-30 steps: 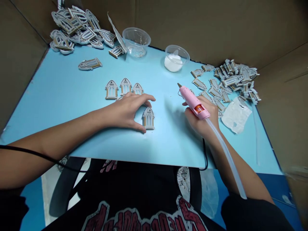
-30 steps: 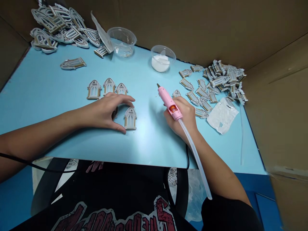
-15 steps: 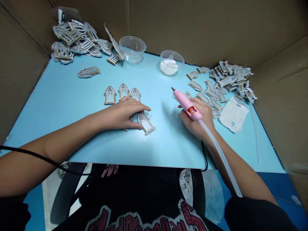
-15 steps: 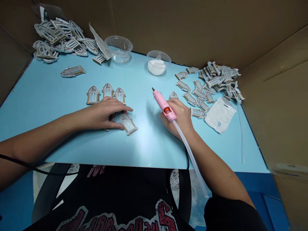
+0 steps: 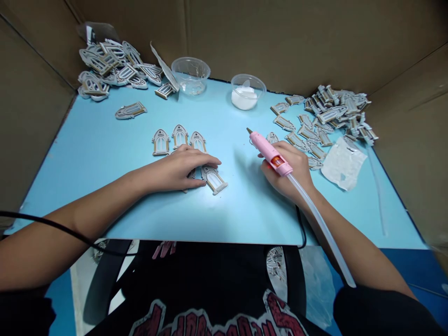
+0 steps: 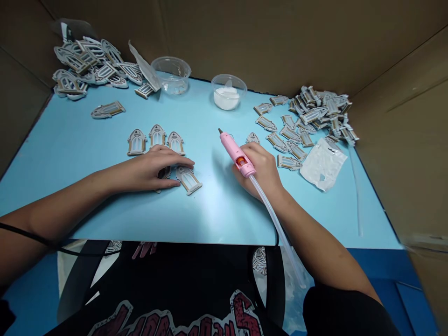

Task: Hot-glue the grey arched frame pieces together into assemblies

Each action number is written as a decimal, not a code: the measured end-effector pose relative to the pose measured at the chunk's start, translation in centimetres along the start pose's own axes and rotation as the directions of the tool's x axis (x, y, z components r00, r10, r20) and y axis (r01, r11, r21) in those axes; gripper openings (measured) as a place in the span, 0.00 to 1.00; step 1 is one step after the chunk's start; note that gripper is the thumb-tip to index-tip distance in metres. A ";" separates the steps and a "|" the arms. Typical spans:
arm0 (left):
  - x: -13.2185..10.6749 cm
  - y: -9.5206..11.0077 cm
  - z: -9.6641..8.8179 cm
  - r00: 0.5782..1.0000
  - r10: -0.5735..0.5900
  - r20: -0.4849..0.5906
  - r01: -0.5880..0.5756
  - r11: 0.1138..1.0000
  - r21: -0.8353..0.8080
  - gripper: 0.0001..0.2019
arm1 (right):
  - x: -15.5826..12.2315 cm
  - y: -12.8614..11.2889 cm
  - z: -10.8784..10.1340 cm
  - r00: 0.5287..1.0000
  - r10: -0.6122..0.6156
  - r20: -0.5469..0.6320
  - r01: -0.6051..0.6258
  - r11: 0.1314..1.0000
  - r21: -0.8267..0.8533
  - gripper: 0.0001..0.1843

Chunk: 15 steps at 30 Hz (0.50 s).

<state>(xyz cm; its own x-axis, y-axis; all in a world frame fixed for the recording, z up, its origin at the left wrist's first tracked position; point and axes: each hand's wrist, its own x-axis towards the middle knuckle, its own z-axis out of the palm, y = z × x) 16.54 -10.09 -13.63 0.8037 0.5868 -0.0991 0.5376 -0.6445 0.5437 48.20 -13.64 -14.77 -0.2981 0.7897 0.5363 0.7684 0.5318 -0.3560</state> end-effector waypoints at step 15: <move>-0.3 0.3 -0.1 0.999 0.022 0.039 -0.024 0.999 0.044 0.25 | 0.0 -0.2 0.1 1.000 -0.026 0.001 0.026 1.000 0.014 0.04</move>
<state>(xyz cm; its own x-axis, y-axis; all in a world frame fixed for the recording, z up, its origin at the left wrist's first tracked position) 16.41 -10.44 -13.35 0.8247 0.5528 -0.1195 0.5291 -0.6793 0.5086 47.98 -13.71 -14.75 -0.3186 0.7757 0.5448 0.7523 0.5565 -0.3525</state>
